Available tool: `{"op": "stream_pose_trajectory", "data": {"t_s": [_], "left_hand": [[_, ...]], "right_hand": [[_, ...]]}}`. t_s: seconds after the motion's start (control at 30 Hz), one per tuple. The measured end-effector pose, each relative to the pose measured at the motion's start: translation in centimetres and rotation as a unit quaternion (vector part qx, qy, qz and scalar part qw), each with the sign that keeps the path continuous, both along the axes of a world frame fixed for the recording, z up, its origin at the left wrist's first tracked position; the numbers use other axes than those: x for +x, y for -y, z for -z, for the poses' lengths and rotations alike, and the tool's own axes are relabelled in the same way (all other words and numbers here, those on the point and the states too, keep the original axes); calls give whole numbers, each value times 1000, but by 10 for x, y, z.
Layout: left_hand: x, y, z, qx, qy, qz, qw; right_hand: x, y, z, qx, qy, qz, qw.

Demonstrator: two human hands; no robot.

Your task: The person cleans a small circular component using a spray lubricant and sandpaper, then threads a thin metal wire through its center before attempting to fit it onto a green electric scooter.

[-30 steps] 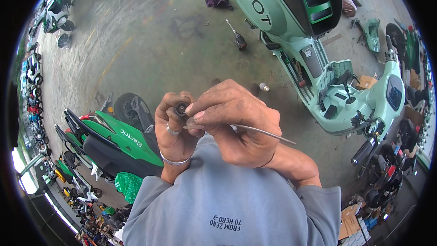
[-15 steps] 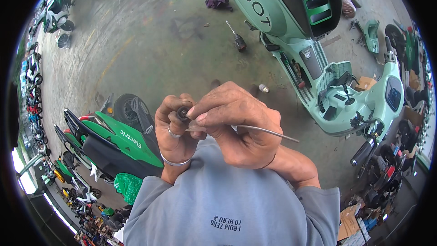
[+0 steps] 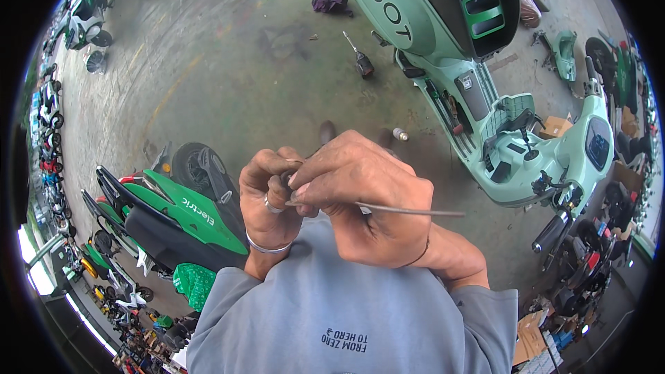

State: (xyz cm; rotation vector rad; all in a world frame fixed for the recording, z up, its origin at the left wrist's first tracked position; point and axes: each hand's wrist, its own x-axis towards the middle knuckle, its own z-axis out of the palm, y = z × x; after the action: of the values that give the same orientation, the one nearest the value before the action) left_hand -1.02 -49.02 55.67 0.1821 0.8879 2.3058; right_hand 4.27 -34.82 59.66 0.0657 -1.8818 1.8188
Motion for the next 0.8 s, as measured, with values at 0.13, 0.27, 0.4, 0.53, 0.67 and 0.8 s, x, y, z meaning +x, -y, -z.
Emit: {"op": "stream_pose_trajectory", "data": {"t_s": [0.13, 0.27, 0.4, 0.53, 0.67, 0.8], "left_hand": [[2, -2, 4, -12, -3, -24, 1000], [3, -4, 3, -9, 8, -47, 999], [5, -6, -1, -10, 23, -65, 998], [3, -2, -3, -44, -11, -28, 999], [1, -3, -4, -13, 30, 15, 999], [0, -2, -2, -1, 23, 27, 999]], "right_hand": [[3, -4, 2, 128, -47, 16, 990], [5, -4, 8, 179, -80, 24, 980], [6, -5, 11, 225, -104, 34, 968], [4, -1, 17, 122, -86, 28, 988], [-2, -1, 21, -45, -55, 7, 997], [-3, 5, 19, -126, -39, 10, 991]]}}
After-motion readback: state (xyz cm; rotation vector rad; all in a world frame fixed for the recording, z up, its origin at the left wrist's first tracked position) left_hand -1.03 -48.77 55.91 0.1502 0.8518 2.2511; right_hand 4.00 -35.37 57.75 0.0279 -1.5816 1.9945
